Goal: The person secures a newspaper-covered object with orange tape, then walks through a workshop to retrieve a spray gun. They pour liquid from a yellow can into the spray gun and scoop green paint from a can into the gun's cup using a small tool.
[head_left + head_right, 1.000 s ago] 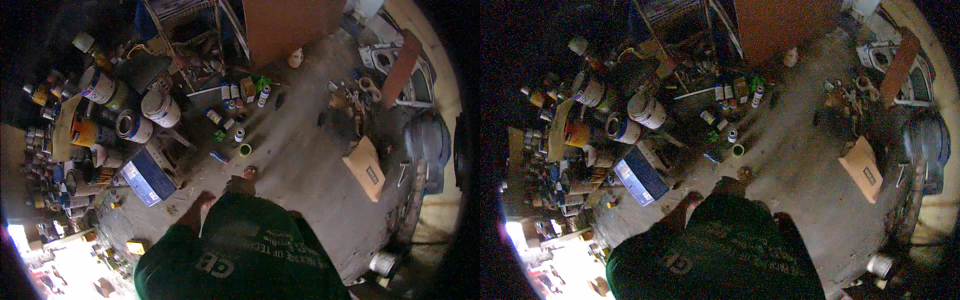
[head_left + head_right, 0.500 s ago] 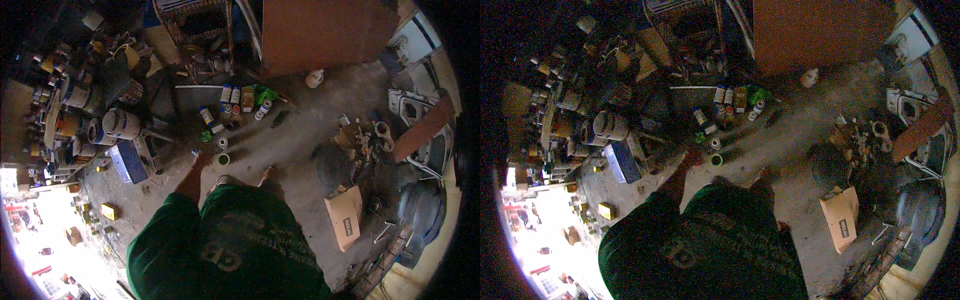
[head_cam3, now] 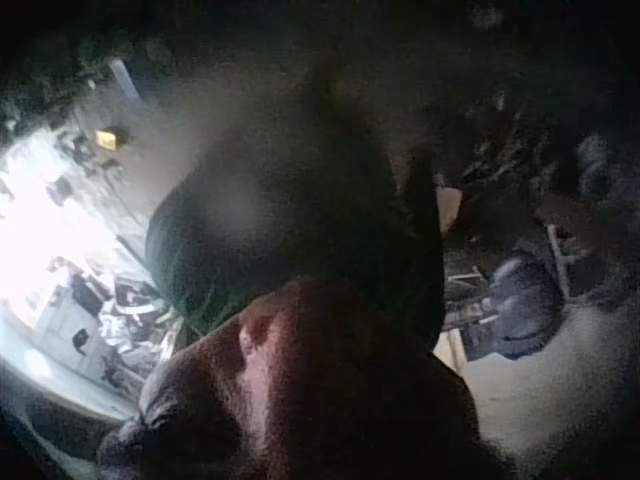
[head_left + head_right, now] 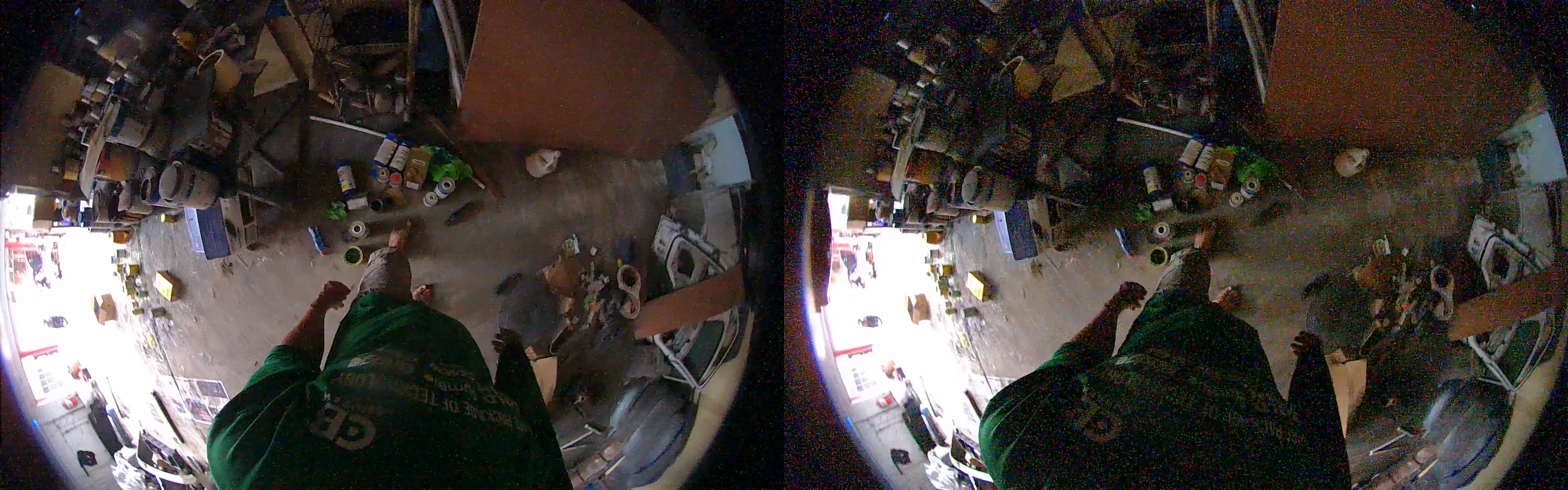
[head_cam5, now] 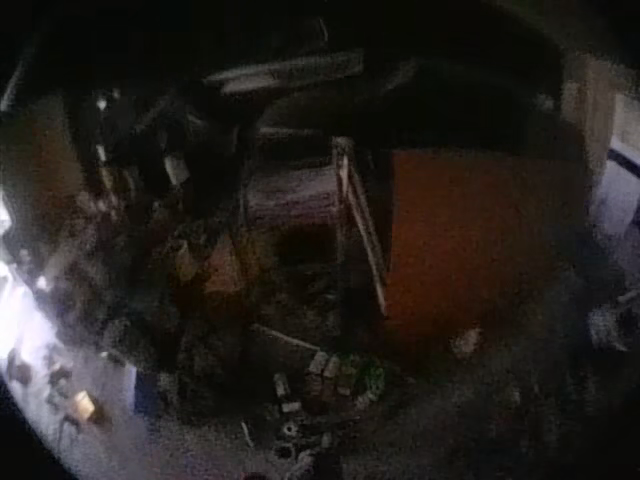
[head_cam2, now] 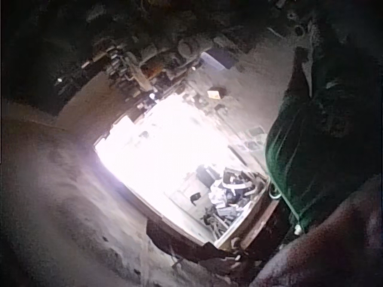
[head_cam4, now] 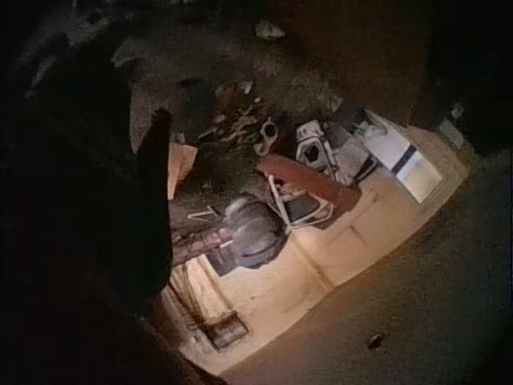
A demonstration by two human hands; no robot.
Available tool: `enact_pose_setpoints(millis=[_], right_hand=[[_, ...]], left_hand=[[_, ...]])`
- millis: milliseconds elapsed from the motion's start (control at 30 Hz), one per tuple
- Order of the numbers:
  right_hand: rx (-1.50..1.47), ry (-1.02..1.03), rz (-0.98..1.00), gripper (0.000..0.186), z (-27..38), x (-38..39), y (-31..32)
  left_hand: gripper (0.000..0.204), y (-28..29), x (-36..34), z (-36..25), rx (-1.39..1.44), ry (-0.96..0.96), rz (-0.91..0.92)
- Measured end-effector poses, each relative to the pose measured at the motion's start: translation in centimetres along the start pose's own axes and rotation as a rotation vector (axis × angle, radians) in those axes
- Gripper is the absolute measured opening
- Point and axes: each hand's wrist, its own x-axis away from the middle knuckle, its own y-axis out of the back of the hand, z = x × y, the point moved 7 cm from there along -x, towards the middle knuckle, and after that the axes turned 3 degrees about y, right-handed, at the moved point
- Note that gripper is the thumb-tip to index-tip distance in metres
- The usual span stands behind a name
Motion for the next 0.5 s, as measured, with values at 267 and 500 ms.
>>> enact_pose_setpoints(millis=[267, 500], right_hand=[[0.799, 0.157, -0.259, 0.052, 5.6, -3.6, -14.8], [0.320, -0.040, -0.287, 0.050, 6.5, -2.9, -13.0]], left_hand=[[0.052, 2.0, -8.5, -5.3, -0.108, 0.466, 0.274], [0.052, 13.3, -23.6, -13.3, -0.110, 0.268, 0.065]])
